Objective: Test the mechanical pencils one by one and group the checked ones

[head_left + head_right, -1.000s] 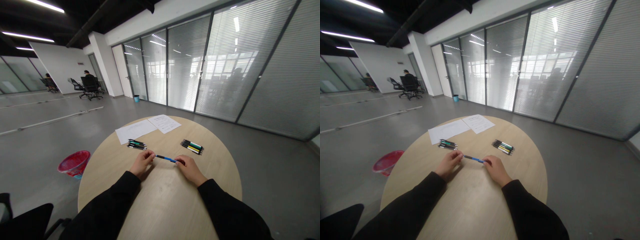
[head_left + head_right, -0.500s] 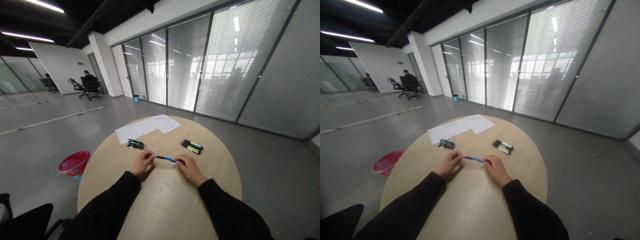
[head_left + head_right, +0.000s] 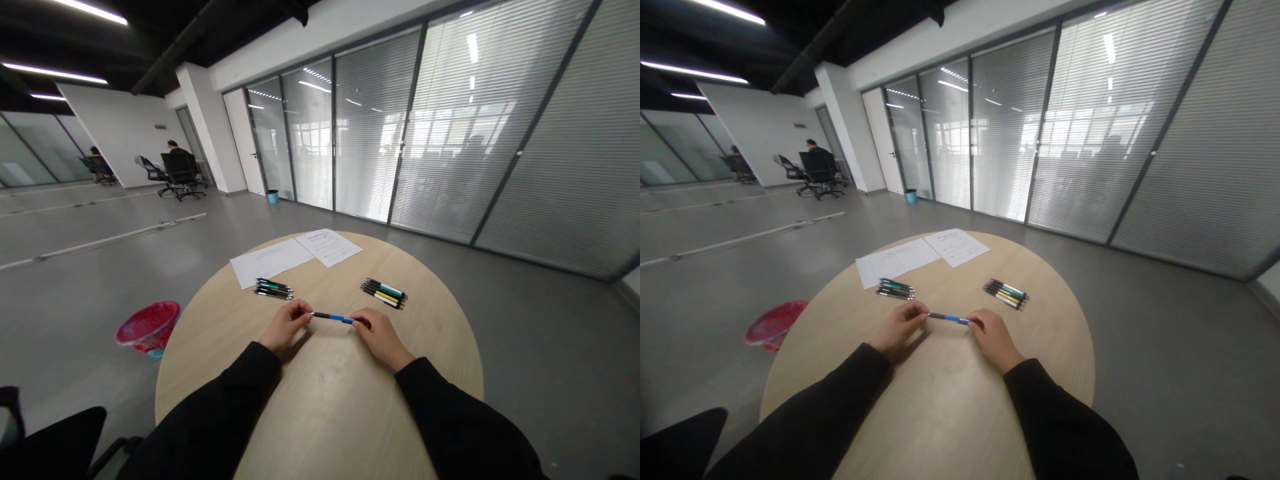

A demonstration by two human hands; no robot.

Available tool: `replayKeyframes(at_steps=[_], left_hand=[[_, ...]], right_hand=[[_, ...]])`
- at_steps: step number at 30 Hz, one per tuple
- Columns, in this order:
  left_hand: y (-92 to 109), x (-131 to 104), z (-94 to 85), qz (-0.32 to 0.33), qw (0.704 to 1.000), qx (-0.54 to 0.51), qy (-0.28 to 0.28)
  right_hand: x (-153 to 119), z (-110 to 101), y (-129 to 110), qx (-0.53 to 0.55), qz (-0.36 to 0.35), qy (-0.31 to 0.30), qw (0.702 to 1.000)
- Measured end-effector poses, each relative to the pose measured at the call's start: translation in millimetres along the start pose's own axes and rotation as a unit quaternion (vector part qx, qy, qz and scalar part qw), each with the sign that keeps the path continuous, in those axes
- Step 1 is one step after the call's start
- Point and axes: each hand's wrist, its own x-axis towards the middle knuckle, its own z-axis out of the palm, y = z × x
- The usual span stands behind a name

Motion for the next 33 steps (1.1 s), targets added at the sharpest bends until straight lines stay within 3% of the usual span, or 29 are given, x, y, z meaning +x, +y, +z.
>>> replayKeyframes(at_steps=[15,20,26,33], left_hand=[[-7.2,0.9,6.4,-0.013,0.99,-0.134,0.034],[-6.3,0.2,6.4,-0.044,0.995,-0.073,0.047],[-1.8,-1.4,5.4,-0.034,0.999,0.033,0.014],[-7.7,0.6,3.2,-0.006,1.0,0.01,-0.001]], right_hand=[[-0.7,0.8,0.4,0.019,0.011,0.005,1.0],[-0.6,0.4,-2.2,0.021,0.011,0.005,1.0],[-0.7,0.4,-1.3,0.016,0.007,0.001,1.0],[-0.9,0.0,-0.2,0.02,0.006,0.006,1.0]])
